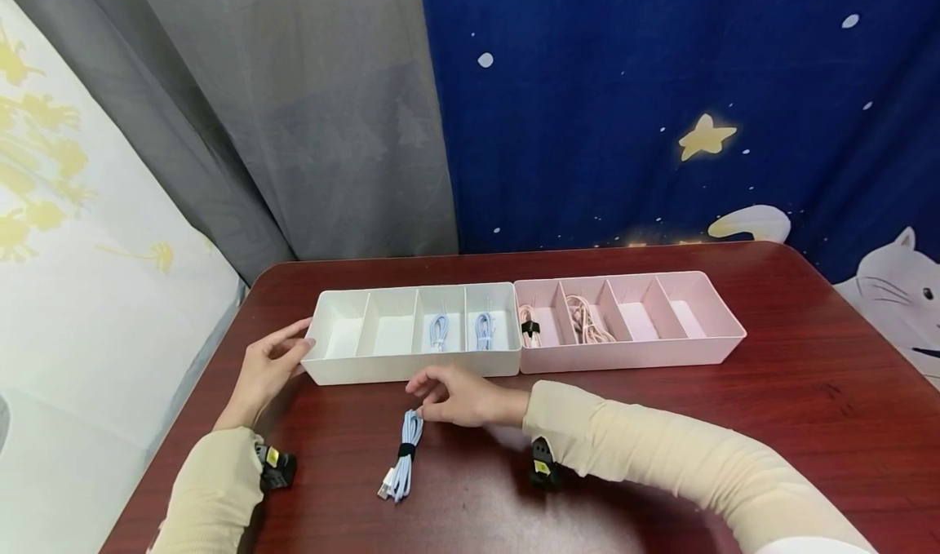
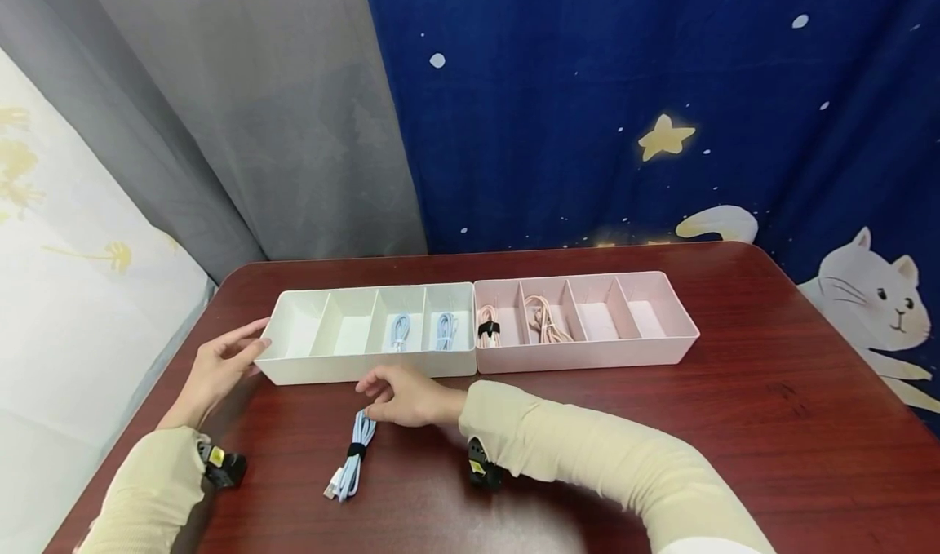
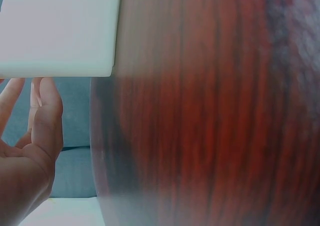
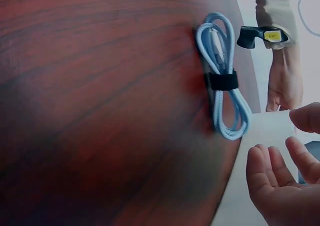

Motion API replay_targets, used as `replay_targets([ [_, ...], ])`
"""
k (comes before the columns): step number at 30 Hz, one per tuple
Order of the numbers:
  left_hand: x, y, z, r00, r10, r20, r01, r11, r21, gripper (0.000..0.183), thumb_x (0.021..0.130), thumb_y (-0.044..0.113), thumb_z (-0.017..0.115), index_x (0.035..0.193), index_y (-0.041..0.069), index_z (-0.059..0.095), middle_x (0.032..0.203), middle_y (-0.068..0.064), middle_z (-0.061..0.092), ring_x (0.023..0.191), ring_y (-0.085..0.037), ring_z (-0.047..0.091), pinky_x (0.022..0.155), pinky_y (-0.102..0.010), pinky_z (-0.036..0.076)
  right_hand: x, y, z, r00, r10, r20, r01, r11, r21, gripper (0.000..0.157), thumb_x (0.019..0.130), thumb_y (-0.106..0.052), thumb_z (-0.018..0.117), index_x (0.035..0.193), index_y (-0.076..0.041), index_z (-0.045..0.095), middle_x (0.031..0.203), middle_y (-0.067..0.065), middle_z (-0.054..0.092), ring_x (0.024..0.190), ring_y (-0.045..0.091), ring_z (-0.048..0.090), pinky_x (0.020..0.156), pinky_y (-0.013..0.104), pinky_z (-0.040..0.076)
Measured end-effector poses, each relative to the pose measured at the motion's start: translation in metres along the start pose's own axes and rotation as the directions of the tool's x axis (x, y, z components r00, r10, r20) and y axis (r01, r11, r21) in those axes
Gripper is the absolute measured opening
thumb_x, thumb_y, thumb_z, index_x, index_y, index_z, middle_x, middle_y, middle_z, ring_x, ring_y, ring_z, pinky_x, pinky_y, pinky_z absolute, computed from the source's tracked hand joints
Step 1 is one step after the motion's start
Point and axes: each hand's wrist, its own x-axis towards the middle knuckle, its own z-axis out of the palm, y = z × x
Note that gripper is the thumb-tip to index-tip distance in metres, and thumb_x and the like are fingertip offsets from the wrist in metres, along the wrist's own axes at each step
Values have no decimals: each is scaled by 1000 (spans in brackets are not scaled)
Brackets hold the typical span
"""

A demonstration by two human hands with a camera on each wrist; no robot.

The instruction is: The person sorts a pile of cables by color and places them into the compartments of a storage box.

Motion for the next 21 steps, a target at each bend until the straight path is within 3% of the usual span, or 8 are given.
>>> replay_targets([
  [8, 1, 0, -1, 1000, -8, 4, 8, 1000, -9, 51, 86, 33, 57, 130, 9, 46, 95, -5, 55, 78, 1, 55, 66, -21, 50, -1, 7, 7, 997, 71, -30, -71, 997, 11, 27, 77, 3, 63, 103, 6, 56, 100, 16, 57, 85, 25, 60, 68, 17, 45],
  [14, 1, -1, 0, 1000, -8, 0, 8, 1000, -3, 51, 86, 33, 57, 130, 9, 46, 95, -5, 55, 78, 1, 55, 66, -21, 50, -1, 13, 11, 993, 112, -35, -112, 994, 2, 28, 76, 1, 63, 103, 5, 56, 97, 14, 56, 86, 25, 60, 71, 18, 46],
  [21, 1, -1, 0, 1000, -10, 3, 10, 1000, -5, 51, 86, 33, 57, 130, 10, 46, 95, -4, 55, 79, 1, 55, 66, -21, 50, 0, 18, 16, 988, 146, -46, -144, 989, 44, 31, 74, -1, 65, 103, 3, 56, 94, 11, 57, 84, 21, 60, 70, 18, 45],
])
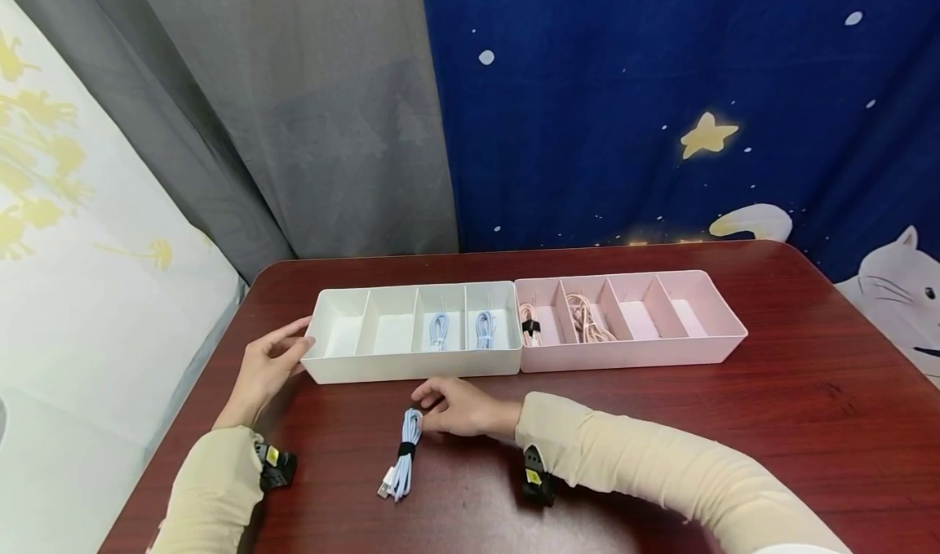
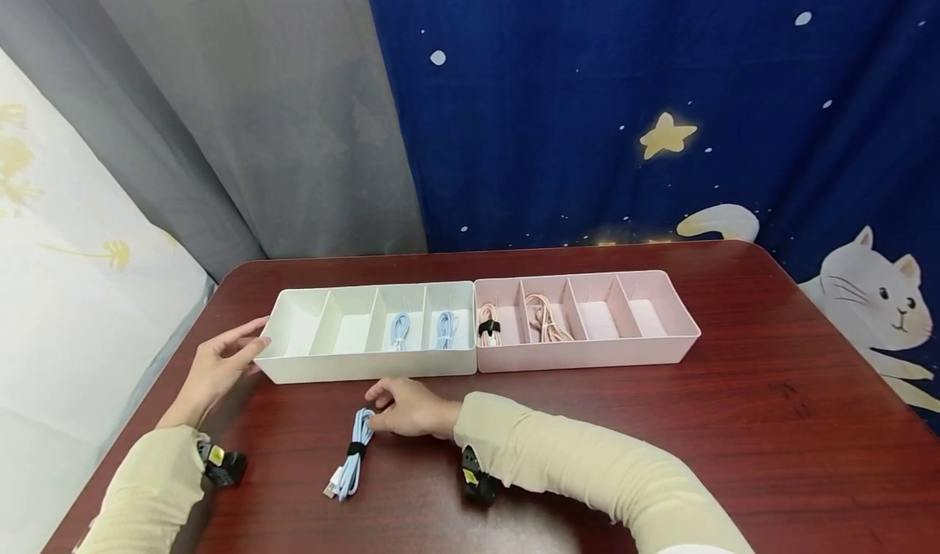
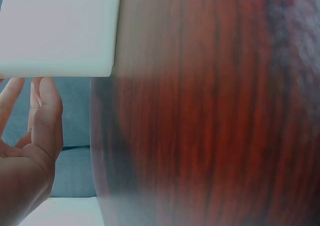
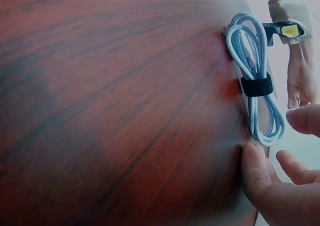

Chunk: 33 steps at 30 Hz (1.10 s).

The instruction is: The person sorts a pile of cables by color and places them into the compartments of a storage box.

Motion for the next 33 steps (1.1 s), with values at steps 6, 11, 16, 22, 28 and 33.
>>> replay_targets([
  [6, 0, 2, -1, 1000, -8, 0, 8, 1000, 6, 51, 86, 33, 57, 131, 11, 46, 96, -6, 55, 79, 1, 55, 66, -20, 50, 3, 3, 2, 1000, -4, -13, 4, 1000, 2, 31, 74, -3, 66, 103, 3, 57, 91, 8, 57, 79, 14, 58, 67, 17, 45],
  [11, -1, 2, -1, 1000, -13, -2, 14, 1000, 18, 52, 86, 34, 56, 131, 11, 45, 98, -9, 54, 79, 1, 54, 66, -21, 50, 5, 5, 4, 1000, -2, -20, 2, 1000, 6, 31, 73, -3, 67, 102, 3, 58, 87, 5, 55, 74, 10, 54, 60, 17, 44],
  [16, -2, 2, -1, 1000, -11, -2, 11, 1000, 23, 52, 86, 34, 56, 131, 10, 46, 97, -6, 55, 79, 1, 54, 65, -20, 50, 6, 7, 6, 1000, -3, -16, 3, 1000, 11, 32, 72, -3, 68, 102, 4, 58, 83, 3, 52, 67, 8, 50, 52, 16, 43],
  [22, -2, 1, -1, 1000, -15, -5, 15, 999, 31, 52, 86, 35, 56, 131, 11, 46, 98, -9, 55, 79, 0, 54, 65, -20, 50, 7, 8, 7, 1000, -6, -17, 6, 1000, -18, 29, 72, -2, 69, 100, 3, 59, 81, 2, 52, 65, 7, 49, 51, 15, 42],
  [28, -3, 1, -1, 1000, -10, 0, 10, 999, 34, 52, 86, 35, 56, 131, 10, 45, 102, -15, 53, 79, 0, 54, 65, -20, 50, 10, 8, 8, 1000, 14, -22, -14, 1000, -21, 26, 72, -1, 68, 97, 2, 61, 77, 1, 52, 59, 6, 48, 49, 16, 41],
  [33, -2, 1, -1, 1000, -9, 3, 9, 1000, 29, 53, 86, 35, 56, 131, 9, 45, 100, -12, 53, 78, 1, 55, 66, -20, 50, 9, 5, 7, 999, 44, -21, -44, 999, 0, 24, 73, 0, 67, 96, 3, 61, 74, 0, 49, 53, 7, 47, 47, 17, 40],
])
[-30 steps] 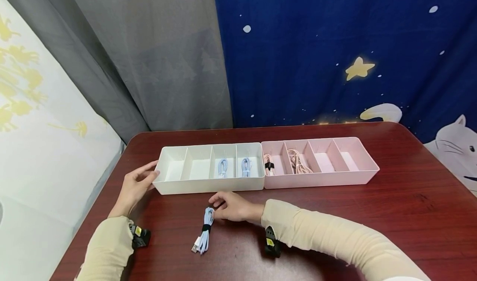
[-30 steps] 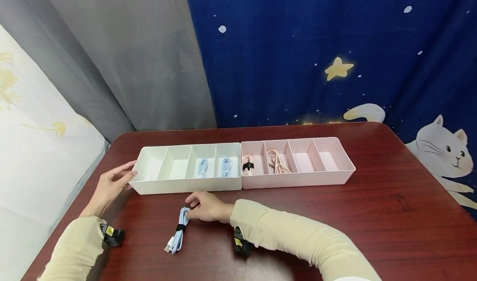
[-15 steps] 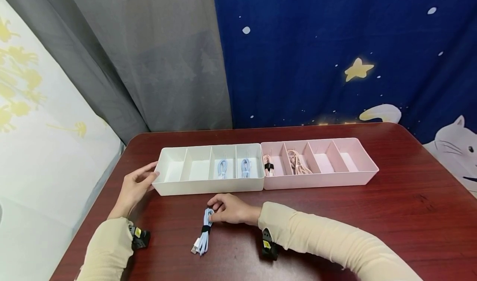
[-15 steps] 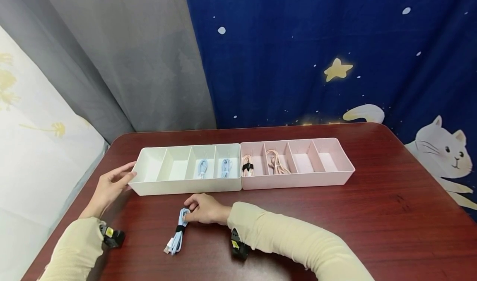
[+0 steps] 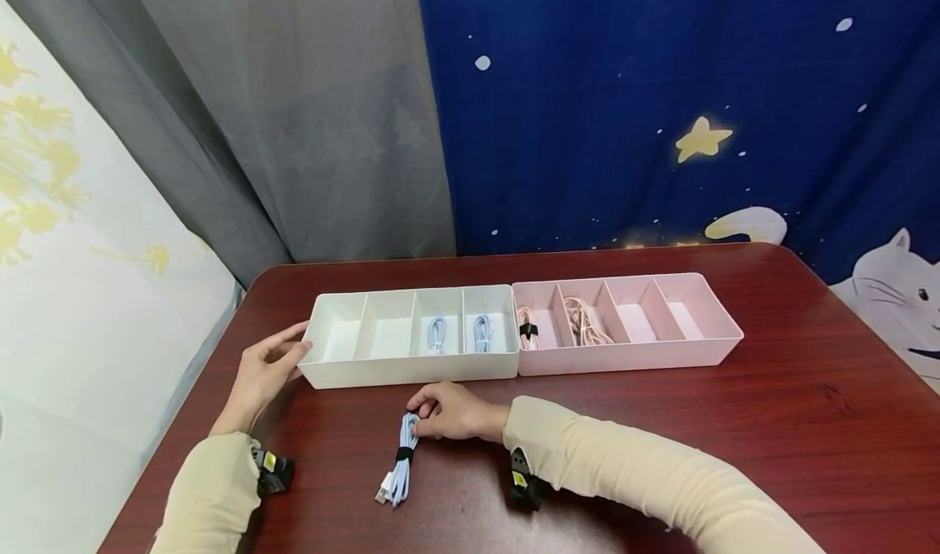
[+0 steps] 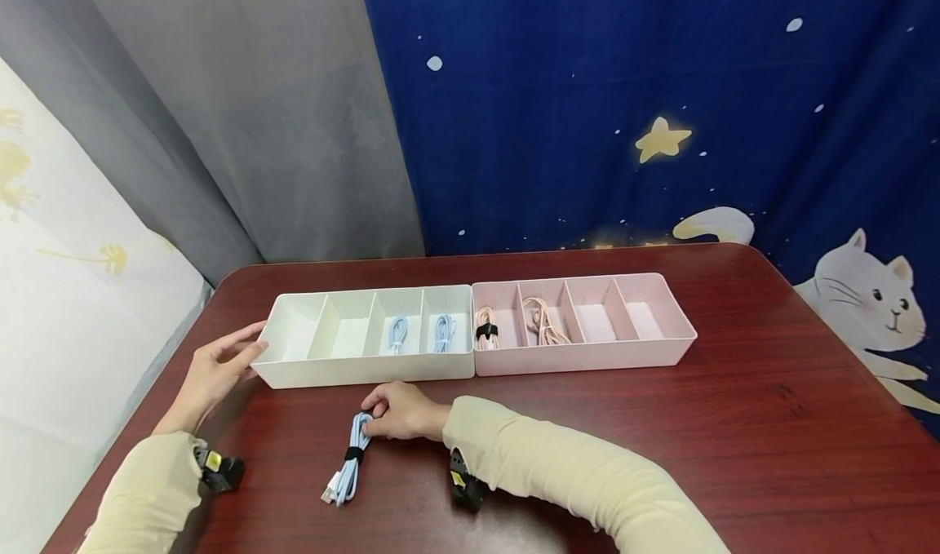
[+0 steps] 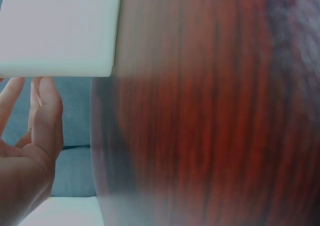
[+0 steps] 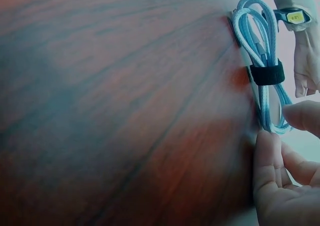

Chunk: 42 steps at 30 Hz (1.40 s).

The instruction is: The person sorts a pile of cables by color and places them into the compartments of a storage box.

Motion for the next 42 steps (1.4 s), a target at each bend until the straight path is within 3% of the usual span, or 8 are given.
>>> replay_targets([
  [23, 0, -1, -1, 1000, -13, -9, 13, 1000, 4, 53, 86, 36, 57, 131, 10, 45, 99, -8, 54, 77, 2, 54, 64, -19, 49, 2, -2, 0, 999, -23, 34, 25, 998, -65, 11, 74, 4, 66, 84, 2, 65, 66, -4, 49, 46, 6, 46, 44, 15, 39],
  [32, 0, 0, 0, 1000, 7, -4, -7, 1000, 7, 52, 86, 35, 56, 131, 10, 45, 100, -13, 53, 77, 1, 55, 64, -19, 50, 3, -2, -1, 998, -37, 41, 40, 996, -76, 8, 74, 5, 64, 82, 2, 64, 65, -4, 48, 44, 7, 45, 43, 15, 38],
  [42, 0, -1, 1, 1000, 6, -10, -6, 1000, -20, 51, 86, 34, 57, 130, 10, 46, 94, -6, 55, 78, 0, 55, 64, -20, 50, 3, -2, -1, 998, -35, 44, 39, 996, -80, 6, 76, 7, 62, 80, 2, 63, 64, -3, 48, 44, 8, 45, 43, 15, 38],
])
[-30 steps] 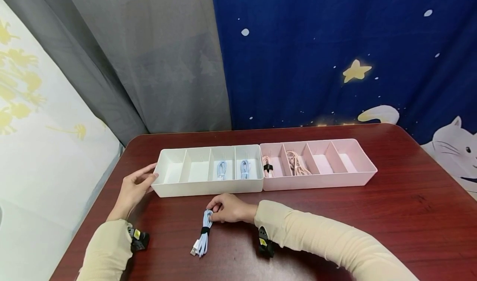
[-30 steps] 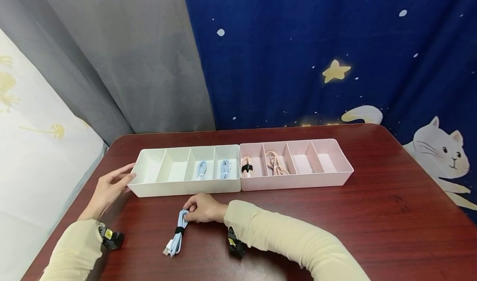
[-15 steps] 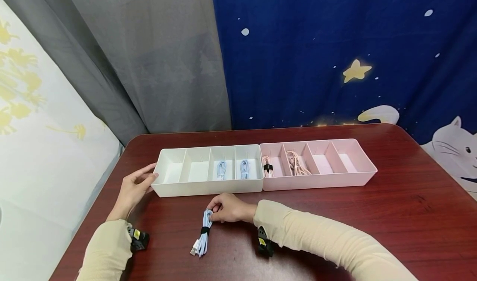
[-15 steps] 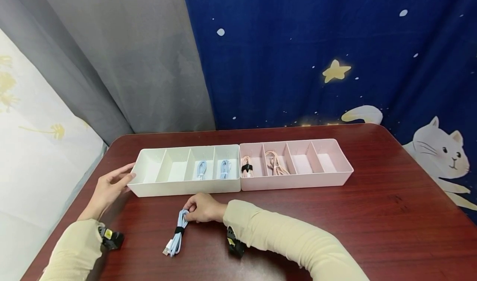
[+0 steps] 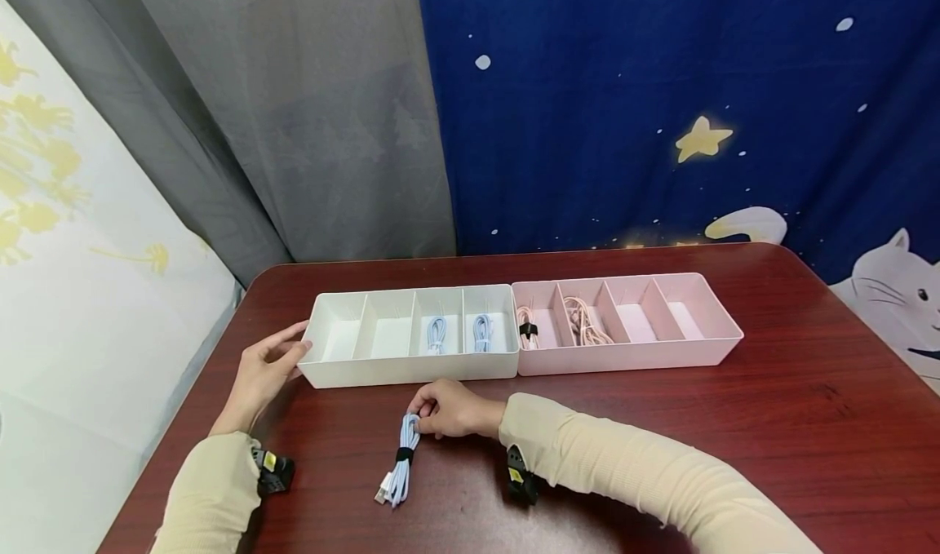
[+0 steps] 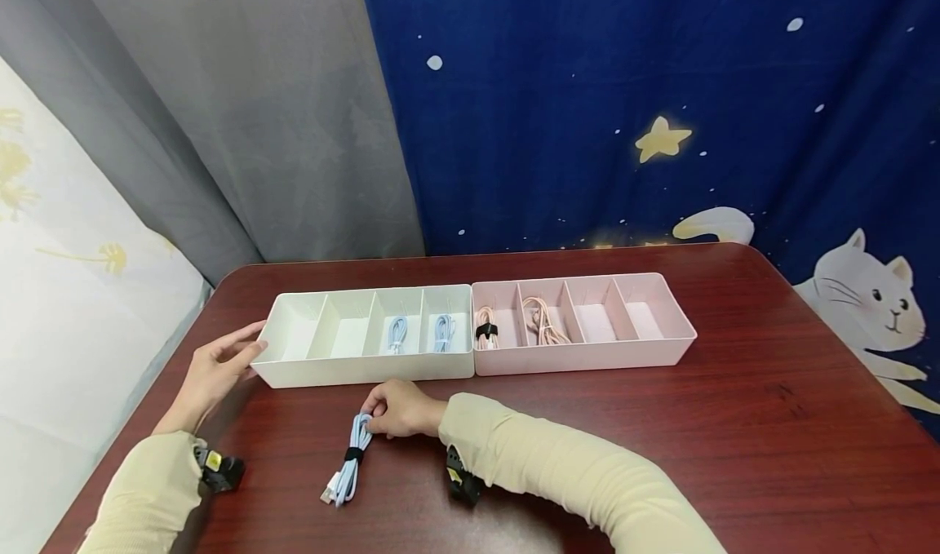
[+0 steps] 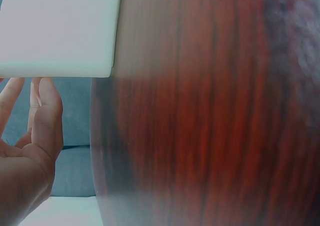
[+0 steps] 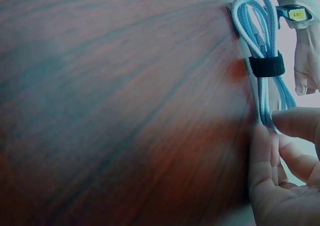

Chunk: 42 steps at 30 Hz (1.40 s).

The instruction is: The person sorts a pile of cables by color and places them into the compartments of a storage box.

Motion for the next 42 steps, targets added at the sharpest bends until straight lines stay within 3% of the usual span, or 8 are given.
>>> replay_targets([
  [11, 0, 0, -1, 1000, -8, 7, 8, 1000, 14, 53, 86, 35, 56, 131, 10, 45, 99, -10, 53, 77, 2, 55, 65, -19, 49, -1, -2, -2, 1000, 1, 14, -2, 1000, 13, 5, 76, 6, 63, 79, 3, 63, 64, -2, 48, 46, 10, 46, 45, 16, 40],
  [26, 0, 0, -1, 1000, 3, 4, -3, 1000, -9, 52, 86, 34, 57, 130, 9, 46, 94, -1, 54, 78, 3, 54, 64, -19, 49, -3, 1, -2, 999, 15, 30, -18, 994, 109, 4, 78, 5, 62, 81, 4, 62, 67, 0, 51, 52, 11, 48, 48, 20, 44],
  [35, 0, -2, 0, 1000, -12, 10, 12, 1000, -20, 52, 85, 35, 57, 130, 11, 46, 94, 0, 54, 79, 2, 55, 65, -19, 49, -2, 1, -4, 996, 75, 40, -82, 975, 207, 8, 78, 5, 61, 86, 5, 61, 68, 1, 56, 57, 10, 50, 51, 22, 47],
  [42, 0, 1, 0, 1000, -10, 2, 10, 1000, -9, 52, 86, 35, 57, 130, 10, 46, 96, -4, 55, 79, 1, 54, 65, -19, 49, -3, -2, -6, 995, 85, 53, -94, 974, 206, 8, 79, 3, 61, 87, 4, 61, 70, 2, 56, 61, 11, 51, 54, 24, 48],
])
